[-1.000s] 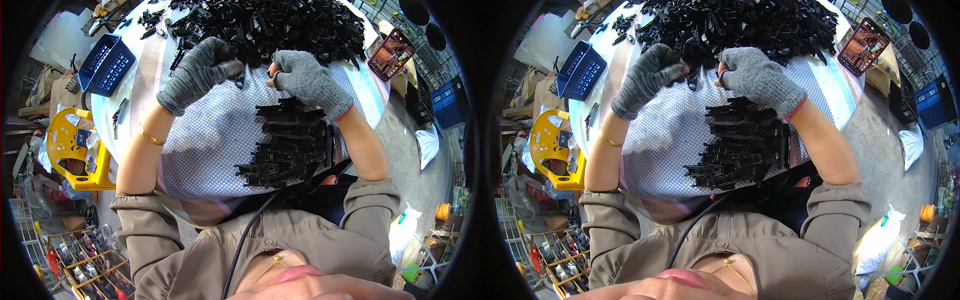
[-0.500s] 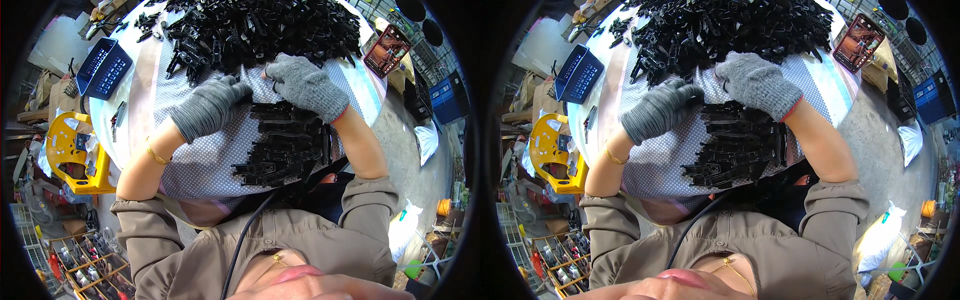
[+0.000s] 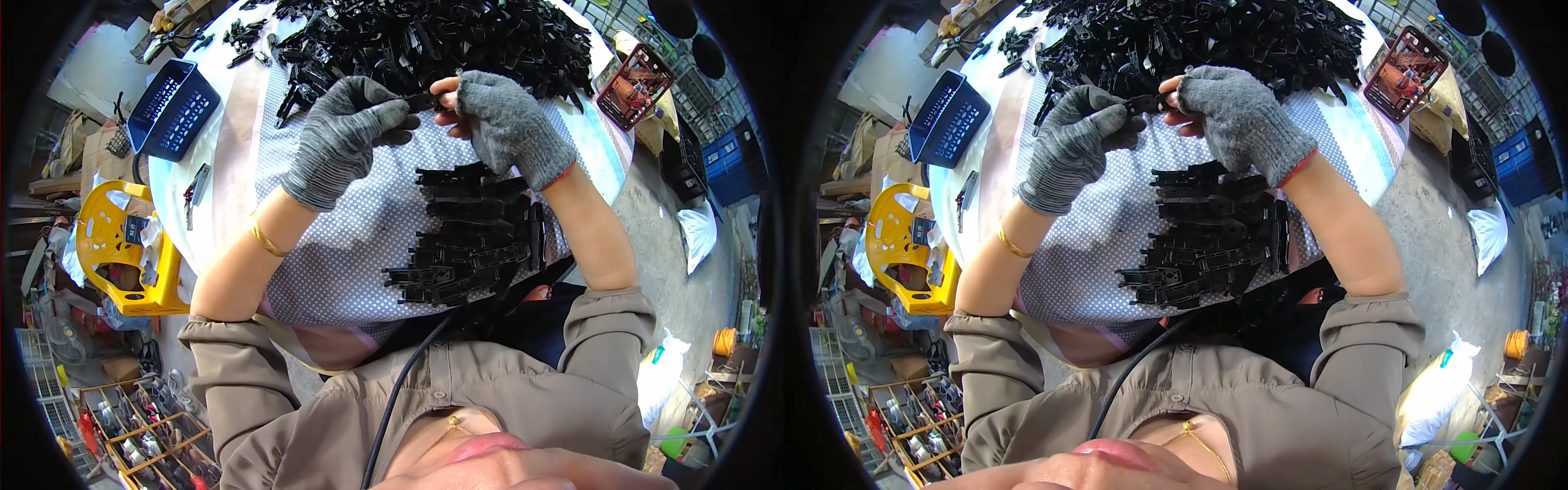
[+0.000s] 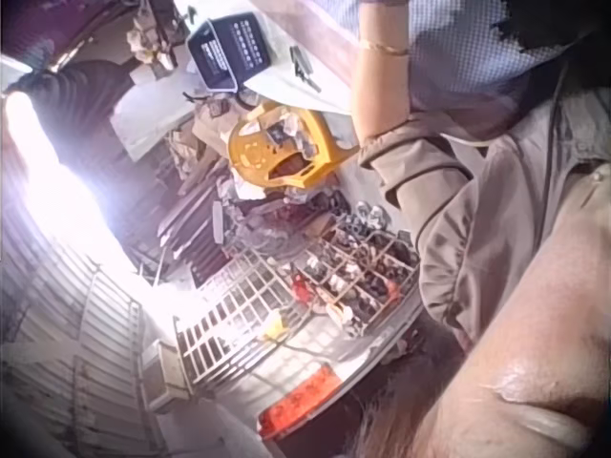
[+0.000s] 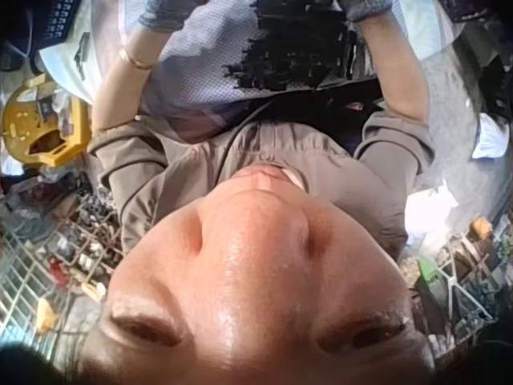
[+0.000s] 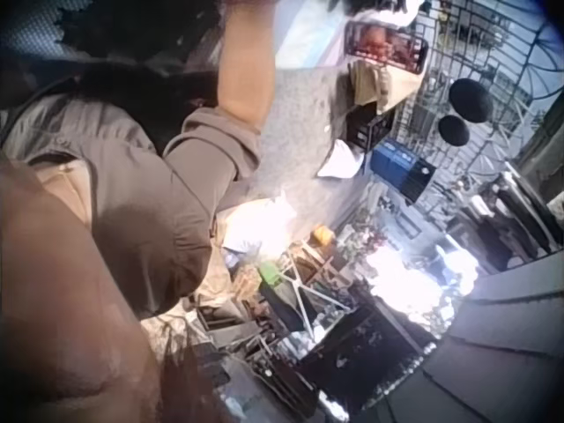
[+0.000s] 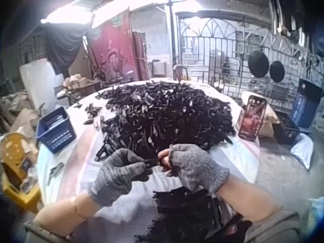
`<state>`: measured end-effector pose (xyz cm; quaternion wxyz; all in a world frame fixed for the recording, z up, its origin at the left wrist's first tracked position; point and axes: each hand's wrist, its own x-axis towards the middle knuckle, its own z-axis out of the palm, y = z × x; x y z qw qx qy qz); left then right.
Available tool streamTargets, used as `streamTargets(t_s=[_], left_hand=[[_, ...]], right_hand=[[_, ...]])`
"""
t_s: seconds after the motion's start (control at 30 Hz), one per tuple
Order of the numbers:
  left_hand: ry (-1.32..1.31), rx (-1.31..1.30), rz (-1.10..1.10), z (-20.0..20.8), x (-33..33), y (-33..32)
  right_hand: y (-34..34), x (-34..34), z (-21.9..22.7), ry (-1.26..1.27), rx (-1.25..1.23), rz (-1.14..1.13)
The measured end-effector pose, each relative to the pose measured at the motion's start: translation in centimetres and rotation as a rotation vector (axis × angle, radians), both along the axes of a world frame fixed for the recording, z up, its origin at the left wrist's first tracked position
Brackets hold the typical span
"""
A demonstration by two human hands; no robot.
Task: Assembling small copper contacts into black plastic component housings at a workstation.
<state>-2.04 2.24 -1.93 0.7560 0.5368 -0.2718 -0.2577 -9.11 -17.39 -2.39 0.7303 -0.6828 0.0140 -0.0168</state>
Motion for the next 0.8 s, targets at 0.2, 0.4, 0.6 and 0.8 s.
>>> streamTargets(t_s=[0.2, 0.4, 0.6, 0.8], left_hand=[[-0.323, 0.468, 0.034, 1.0, -1.0, -0.5], [-0.195, 0.465, 0.009, 0.9, -0.5, 0.4], [-0.244, 0.489, 0.017, 0.9, -0.9, 0.1], [-0.496, 0.518, 0.122, 0.7, -1.2, -0.2]], right_hand=[[0.0, -0.2, 0.0, 0.014, 0.183, 0.012], [0.0, -0.2, 0.4, -0.008, 0.086, -0.046], [0.5, -0.3, 0.3, -0.008, 0.103, -0.042], [0.7, -0.3, -0.1, -0.124, 0.043, -0.054]])
